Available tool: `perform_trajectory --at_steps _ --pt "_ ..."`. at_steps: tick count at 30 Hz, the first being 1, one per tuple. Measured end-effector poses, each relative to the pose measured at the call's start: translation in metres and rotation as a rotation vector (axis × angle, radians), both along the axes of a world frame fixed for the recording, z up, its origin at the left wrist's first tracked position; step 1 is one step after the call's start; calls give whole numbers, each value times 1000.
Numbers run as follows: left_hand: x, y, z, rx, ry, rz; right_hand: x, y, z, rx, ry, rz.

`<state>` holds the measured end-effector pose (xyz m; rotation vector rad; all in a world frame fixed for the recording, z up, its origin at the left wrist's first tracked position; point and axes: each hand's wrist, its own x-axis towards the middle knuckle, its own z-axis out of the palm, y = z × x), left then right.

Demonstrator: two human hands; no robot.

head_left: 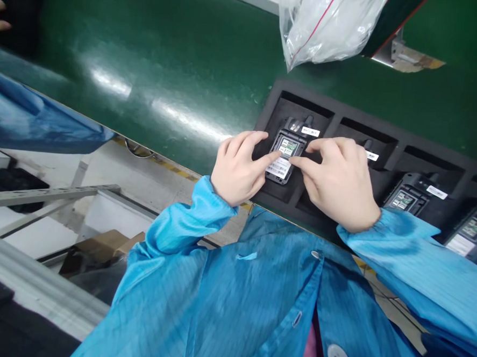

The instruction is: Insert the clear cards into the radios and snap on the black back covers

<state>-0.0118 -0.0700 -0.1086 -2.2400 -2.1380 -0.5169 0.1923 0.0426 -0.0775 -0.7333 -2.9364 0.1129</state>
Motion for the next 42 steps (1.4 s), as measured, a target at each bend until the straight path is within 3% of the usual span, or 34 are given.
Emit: perform_trajectory --at_steps 15,20,27,37,42 --pt "3 3 9 -43 24 -8 -6 -5 5 -25 -32 2" --pt "5 12 9 -25 -17 12 -8 -1 8 -19 2 -79" --pt "5 24 5 -42 -1 -23 -6 0 4 50 -57 -81" --pt "1 18 7 -12 -15 -16 -4 1 0 44 -73 -50" --pt "0 17 7 -38 11 -27 -2 7 -3 -62 -28 -76"
